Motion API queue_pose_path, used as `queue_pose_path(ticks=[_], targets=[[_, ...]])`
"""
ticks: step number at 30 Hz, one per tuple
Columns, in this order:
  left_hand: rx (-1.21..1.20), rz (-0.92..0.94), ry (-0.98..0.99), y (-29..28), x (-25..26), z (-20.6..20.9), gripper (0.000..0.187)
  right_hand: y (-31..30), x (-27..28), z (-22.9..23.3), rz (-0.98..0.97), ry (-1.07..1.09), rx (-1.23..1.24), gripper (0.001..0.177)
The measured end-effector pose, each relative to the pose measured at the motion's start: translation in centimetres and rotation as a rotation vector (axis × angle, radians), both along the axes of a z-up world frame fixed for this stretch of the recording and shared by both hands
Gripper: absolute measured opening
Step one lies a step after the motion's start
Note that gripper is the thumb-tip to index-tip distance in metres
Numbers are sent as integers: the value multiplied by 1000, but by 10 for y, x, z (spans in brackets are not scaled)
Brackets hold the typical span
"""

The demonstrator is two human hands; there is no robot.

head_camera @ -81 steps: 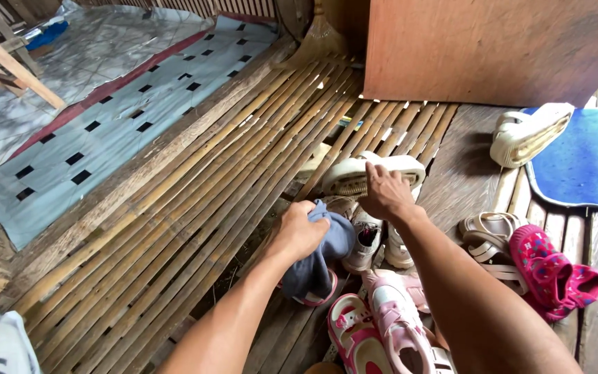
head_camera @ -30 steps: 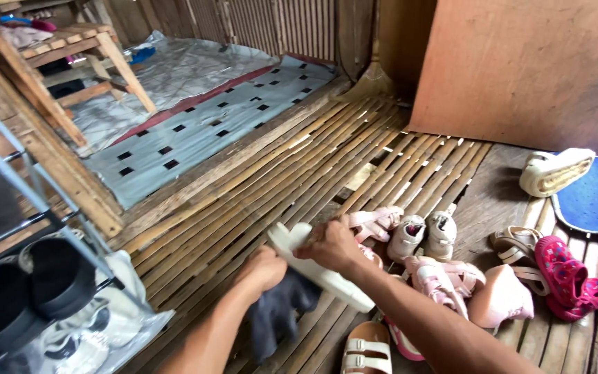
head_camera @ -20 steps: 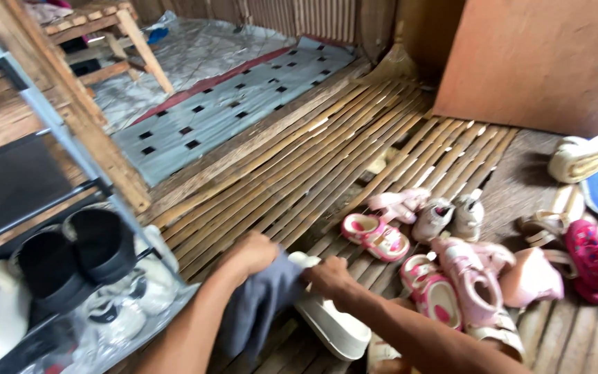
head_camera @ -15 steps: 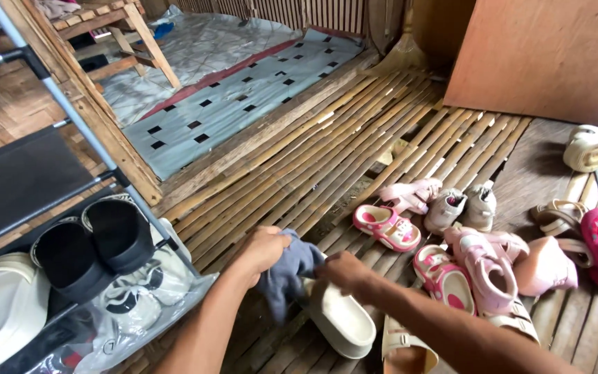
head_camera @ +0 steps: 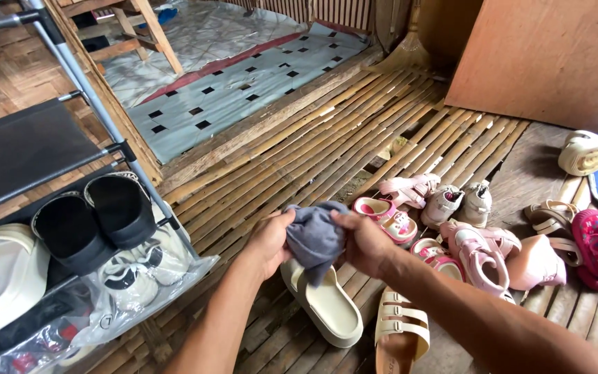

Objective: Cleaning and organizing various pairs of shoes and sandals on a bamboo floor and placing them on a shoe rack.

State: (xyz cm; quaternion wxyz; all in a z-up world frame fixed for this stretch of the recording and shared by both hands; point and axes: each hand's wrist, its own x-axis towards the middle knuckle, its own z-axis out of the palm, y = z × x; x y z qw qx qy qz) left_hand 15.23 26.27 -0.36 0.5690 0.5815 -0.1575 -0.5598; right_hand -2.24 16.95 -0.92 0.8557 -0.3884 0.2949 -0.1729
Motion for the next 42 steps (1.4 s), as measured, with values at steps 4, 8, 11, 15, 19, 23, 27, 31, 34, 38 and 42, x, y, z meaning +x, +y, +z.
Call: queue_pose_path(ticks=[4, 8, 11, 15, 19, 23, 27, 31, 34, 38, 42], targets=[[82, -70, -199, 5, 2, -16, 35, -20, -3, -9, -92, -64, 94, 39], [129, -46, -216, 2, -3, -20, 34, -24, -10, -17, -180, -19, 86, 38], [-2, 19, -145, -2, -6, -23, 33, -13, -14, -6, -142, 166, -33, 35], [-159, 88, -218, -5, -7, -20, 34, -31, -19, -48, -93, 502, -486, 30], [63, 67, -578, 1, -8, -2, 35, -39, -22, -28, -178, 259, -301, 25], [84, 94, -648, 2, 4, -8, 35, -38, -17, -10, -196, 95, -271, 31], [-97, 194, -739, -4, 13, -27, 46, -41, -11, 1, -200, 68, -188, 19], [33, 234, -547, 6, 3, 20, 32, -29, -13, 32, -155, 161, -88, 27], [-28, 320, -586, -2, 27, -7, 28, -35, -21, 32, -193, 119, -47, 37], [-52, 410, -237, 4, 24, 18, 39, -65, -32, 5, -73, -411, -69, 15], [-205, 495, -35, 2, 28, 26, 30, -68, -39, 19, -123, -261, -190, 32]])
